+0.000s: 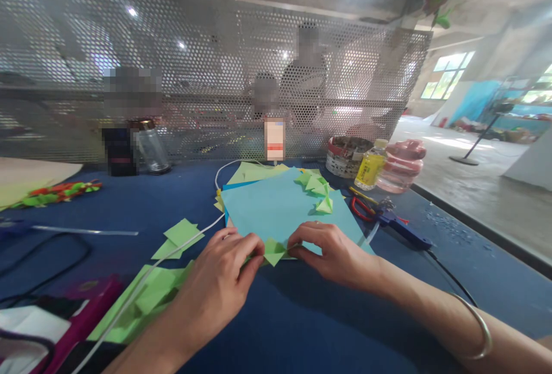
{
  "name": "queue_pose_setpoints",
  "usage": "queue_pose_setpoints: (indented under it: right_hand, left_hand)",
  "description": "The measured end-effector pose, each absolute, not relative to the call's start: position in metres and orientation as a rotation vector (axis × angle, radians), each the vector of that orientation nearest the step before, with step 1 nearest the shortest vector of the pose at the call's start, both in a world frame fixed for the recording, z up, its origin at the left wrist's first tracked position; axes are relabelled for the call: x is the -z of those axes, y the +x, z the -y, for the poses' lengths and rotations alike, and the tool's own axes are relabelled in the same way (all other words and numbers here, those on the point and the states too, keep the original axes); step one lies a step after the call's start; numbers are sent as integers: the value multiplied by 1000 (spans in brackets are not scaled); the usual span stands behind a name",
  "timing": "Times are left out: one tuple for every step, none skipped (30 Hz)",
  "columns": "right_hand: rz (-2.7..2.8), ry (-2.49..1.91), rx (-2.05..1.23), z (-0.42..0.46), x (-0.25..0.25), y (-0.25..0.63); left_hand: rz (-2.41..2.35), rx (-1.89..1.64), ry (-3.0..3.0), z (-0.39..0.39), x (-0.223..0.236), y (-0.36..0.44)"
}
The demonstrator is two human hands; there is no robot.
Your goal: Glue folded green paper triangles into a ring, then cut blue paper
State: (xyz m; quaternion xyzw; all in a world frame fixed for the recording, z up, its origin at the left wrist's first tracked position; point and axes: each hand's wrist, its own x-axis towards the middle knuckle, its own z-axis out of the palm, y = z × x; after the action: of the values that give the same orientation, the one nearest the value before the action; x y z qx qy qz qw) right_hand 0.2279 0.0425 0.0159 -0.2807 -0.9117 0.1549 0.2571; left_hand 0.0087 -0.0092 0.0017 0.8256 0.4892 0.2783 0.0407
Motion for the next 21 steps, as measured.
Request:
queue_pose_setpoints:
  right_hand:
    - [2465, -760, -428, -42, -16, 228]
    - [2455, -756, -442, -42, -15, 227]
    - [2442, -753, -462, -42, -15, 227]
    - [2425, -754, -488, -42, -14, 227]
    - [2408, -764, -522, -42, -13, 227]
    - [2390, -781, -559, -42, -13, 227]
    - [2374, -804, -599, -42, -12, 227]
    - [2360, -830, -636, -42, -12, 227]
    - [2349, -851, -664, -42, -12, 227]
    - [2338, -861, -682, -41, -12, 226]
    - [2327, -859, -691, -41, -13, 226]
    - [2316, -847, -693, -40, -13, 226]
    - [2307, -831, -692, -40, -14, 226]
    - [2301, -814, -690, -40, -15, 226]
    - [2297, -804, -692, -40, -15, 226]
    - [2296, -802, -698, -40, -15, 226]
    - [2297, -808, -707, -40, -14, 226]
    - [2296, -819, -716, -41, -14, 226]
    - [2296, -829, -728, -41, -13, 227]
    - [2294, -838, -739, -41, -12, 227]
    - [2291, -847, -747, -42, -11, 227]
  left_hand:
    - [-1498, -860, 2530, 9, -1, 9]
    - [-1498, -868, 2532, 9, -1, 9]
    - [-1499, -877, 2536, 9, -1, 9]
    - [-1498, -883, 2539, 10, 0, 9]
    - [-1494, -887, 2543, 10, 0, 9]
    - [-1489, -891, 2548, 10, -1, 9]
    - [-1483, -890, 2552, 11, -1, 9]
    - [-1482, -887, 2553, 11, -1, 9]
    - [-1482, -885, 2554, 11, -1, 9]
    - [-1479, -886, 2556, 11, -1, 8]
    - [-1477, -887, 2557, 11, -1, 8]
    - [-1475, -892, 2559, 11, -1, 8]
    - [-1472, -899, 2561, 11, -1, 8]
    - [-1467, -909, 2565, 11, -1, 8]
    - [-1461, -916, 2569, 11, -1, 8]
    - [-1455, -922, 2574, 10, -1, 8]
    - [-1452, -930, 2578, 10, 0, 8]
    - [-1449, -937, 2582, 10, 0, 8]
    - [-1449, -941, 2585, 10, 0, 8]
    - [-1455, -942, 2587, 10, -1, 8]
    - [-1463, -943, 2587, 10, -1, 8]
